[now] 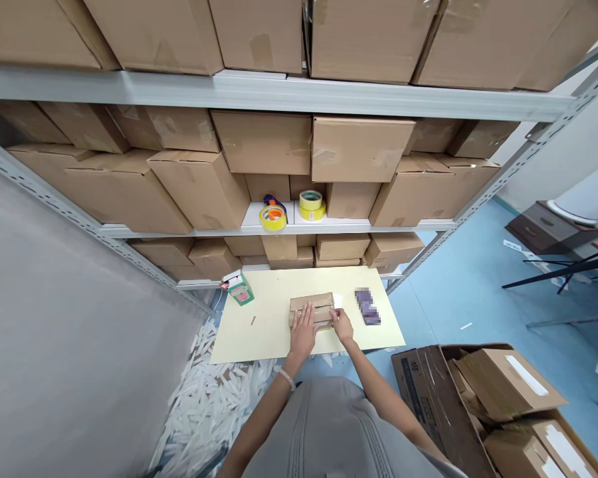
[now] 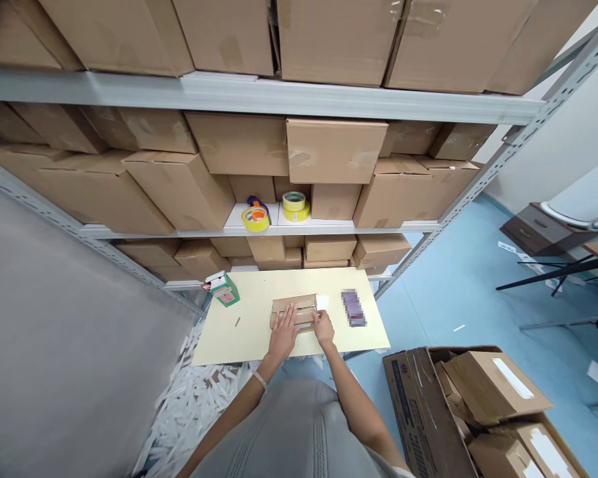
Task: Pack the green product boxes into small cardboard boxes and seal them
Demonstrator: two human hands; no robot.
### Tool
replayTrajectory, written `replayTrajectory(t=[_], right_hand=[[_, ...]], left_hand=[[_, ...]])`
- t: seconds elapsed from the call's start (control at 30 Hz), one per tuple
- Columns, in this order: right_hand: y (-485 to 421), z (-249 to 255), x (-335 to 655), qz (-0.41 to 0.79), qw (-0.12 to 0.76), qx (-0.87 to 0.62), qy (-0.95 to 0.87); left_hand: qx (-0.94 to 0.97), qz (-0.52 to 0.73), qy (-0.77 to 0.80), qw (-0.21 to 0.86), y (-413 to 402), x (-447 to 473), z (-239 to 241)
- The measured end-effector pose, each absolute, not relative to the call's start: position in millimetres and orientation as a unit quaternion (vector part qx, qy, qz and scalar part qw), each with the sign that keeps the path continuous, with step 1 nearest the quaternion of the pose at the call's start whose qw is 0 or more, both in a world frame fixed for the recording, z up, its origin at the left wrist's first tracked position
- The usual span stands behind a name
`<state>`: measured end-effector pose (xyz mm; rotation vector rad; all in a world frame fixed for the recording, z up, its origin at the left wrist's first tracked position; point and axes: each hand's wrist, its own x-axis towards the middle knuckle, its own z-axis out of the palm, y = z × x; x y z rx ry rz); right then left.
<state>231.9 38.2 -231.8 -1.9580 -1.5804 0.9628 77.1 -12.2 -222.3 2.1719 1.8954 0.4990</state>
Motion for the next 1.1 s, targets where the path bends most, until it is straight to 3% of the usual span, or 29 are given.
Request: replayTrajectory(t=[0.1,0.2,0.43,0.6,0.83,1.1], right_hand=[[48.7,-224.2,235.3,0.333,0.219,-0.713,-0.578],[78.9,-189.9,230.5,0.261,0.272,-0.688,-0.62],[193.6,-34.7,143.5,0.148,0.419,-0.461,-0.768],[240.1,30.3,56.3,0.103,0.364,-0.41,-0.83],[252.8,19.1,-14.8,0.09,0.151,-0.537,-0.825],[255.5,-13.7,-20.7,0.009,0.159,-0.524,-0.837]], left_hand=[[0.739,0.172,0.643,0.108,-11.6,76.5,-227.2],[0.739,0.168,0.643,0.112,-10.1,75.9,-227.7],[0.742,0.176,0.636,0.115,-11.6,72.9,-228.3],[0.751,0.16,0.632,0.104,-11.3,69.1,-231.0],[0.76,0.136,0.63,0.087,-10.2,65.3,-231.1],[0.77,0.125,0.617,0.105,-8.1,62.4,-232.9]])
